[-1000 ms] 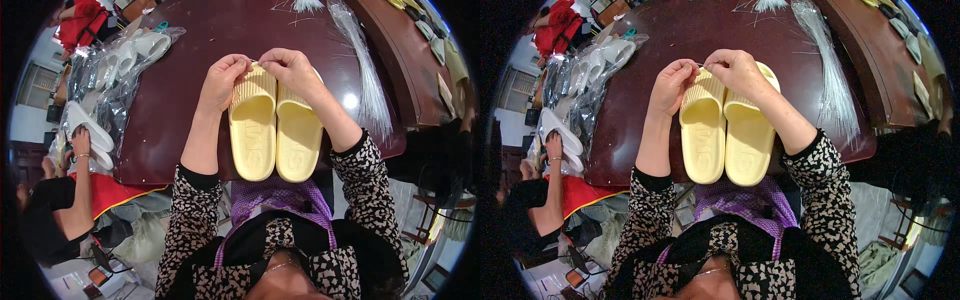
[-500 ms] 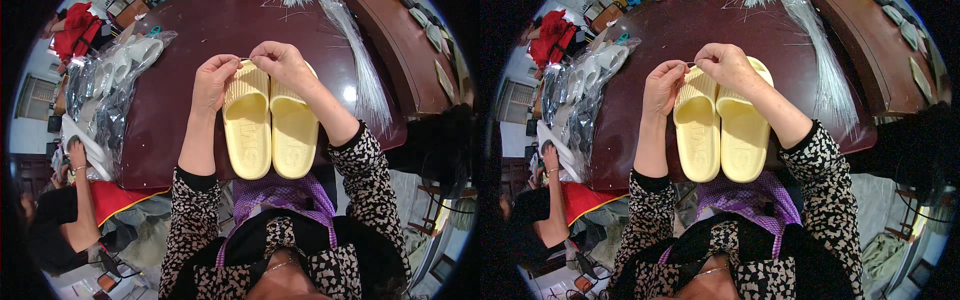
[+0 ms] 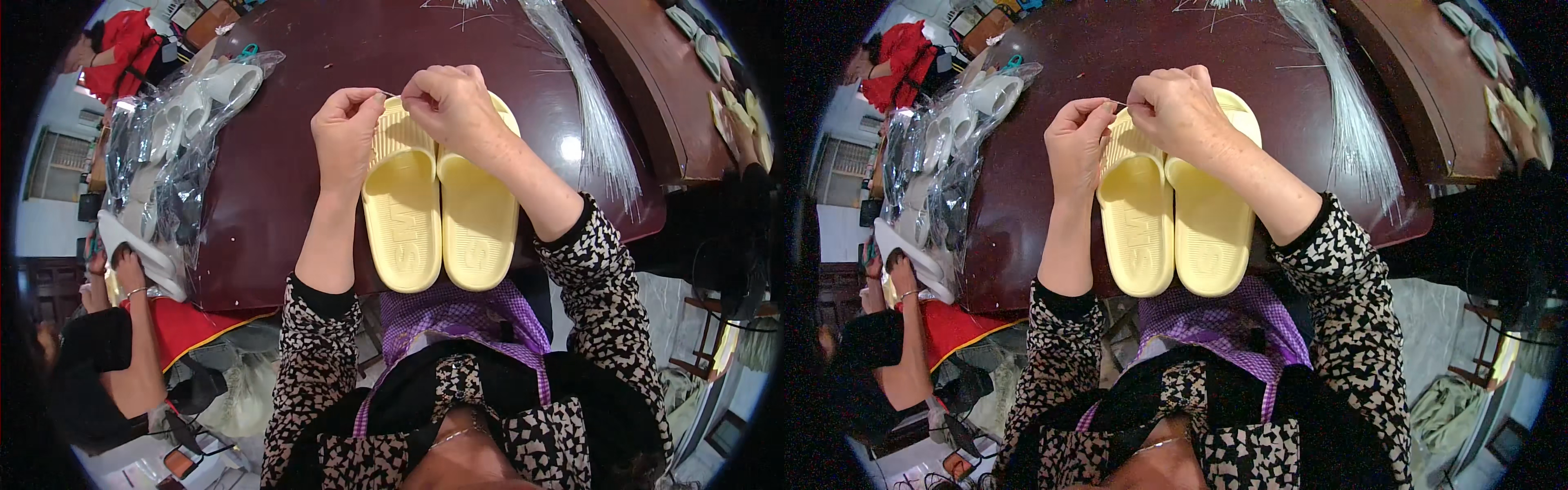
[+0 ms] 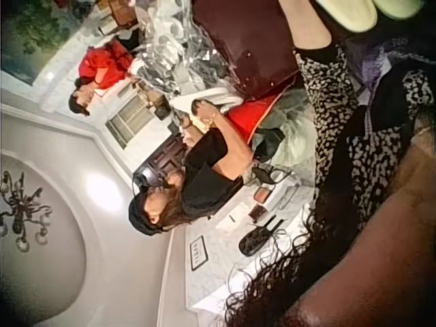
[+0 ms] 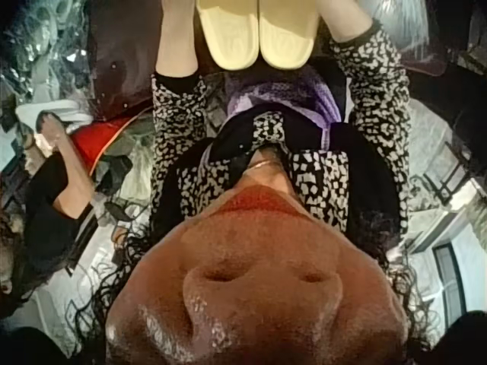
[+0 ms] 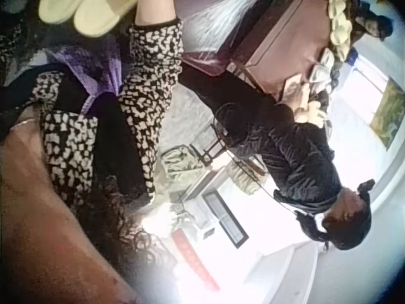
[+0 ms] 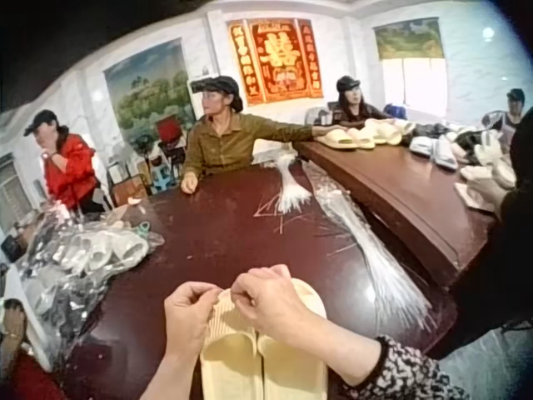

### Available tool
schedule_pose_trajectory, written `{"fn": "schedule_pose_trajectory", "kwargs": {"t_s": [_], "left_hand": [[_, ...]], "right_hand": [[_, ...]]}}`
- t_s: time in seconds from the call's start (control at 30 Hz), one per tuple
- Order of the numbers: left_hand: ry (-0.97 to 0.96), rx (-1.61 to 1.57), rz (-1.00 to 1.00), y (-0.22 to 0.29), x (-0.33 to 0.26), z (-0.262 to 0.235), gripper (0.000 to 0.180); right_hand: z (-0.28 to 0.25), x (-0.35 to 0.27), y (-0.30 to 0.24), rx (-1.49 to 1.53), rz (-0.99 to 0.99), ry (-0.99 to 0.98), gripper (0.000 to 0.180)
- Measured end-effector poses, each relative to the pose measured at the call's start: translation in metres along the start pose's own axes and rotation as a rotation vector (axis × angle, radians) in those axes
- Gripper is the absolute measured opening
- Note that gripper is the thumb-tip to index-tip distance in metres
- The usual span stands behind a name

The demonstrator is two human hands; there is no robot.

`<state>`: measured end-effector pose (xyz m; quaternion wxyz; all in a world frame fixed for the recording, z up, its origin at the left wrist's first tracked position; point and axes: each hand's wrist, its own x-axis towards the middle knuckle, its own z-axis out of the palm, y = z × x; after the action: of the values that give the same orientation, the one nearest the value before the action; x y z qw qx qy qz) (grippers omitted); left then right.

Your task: The person pairs slippers together by threading and fastening plastic ties through them by hand.

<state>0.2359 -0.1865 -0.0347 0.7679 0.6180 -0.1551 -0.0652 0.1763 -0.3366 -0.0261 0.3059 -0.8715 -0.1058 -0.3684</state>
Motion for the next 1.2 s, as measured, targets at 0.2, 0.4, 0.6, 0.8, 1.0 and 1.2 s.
{"fn": "schedule_pose_trajectory", "kwargs": {"t_s": [0.2,0.4,0.6,0.8,1.0,1.2], "left_hand": [[-0.023,0.147,0.051,0.001,0.0,0.001,0.007],[-0.047,0.107,-0.02,0.006,-0.004,0.001,0.009],[-0.045,0.049,-0.004,0.003,-0.003,0.001,0.008],[-0.039,0.065,0.012,0.003,-0.003,0.0,0.007],[-0.045,0.123,0.036,-0.001,0.001,-0.001,0.006],[-0.042,0.138,0.043,-0.002,0.005,0.001,0.007]], "right_hand": [[0.003,0.002,0.004,0.061,0.017,0.063,0.004],[0.001,0.0,0.003,0.201,0.132,-0.006,0.006],[0.0,-0.001,0.001,0.179,0.129,-0.041,0.006],[0.0,0.0,-0.001,0.183,0.132,-0.067,0.006],[-0.001,0.001,-0.001,0.181,0.145,-0.075,0.005],[0.0,0.005,0.003,0.179,0.138,-0.084,0.005]]}}
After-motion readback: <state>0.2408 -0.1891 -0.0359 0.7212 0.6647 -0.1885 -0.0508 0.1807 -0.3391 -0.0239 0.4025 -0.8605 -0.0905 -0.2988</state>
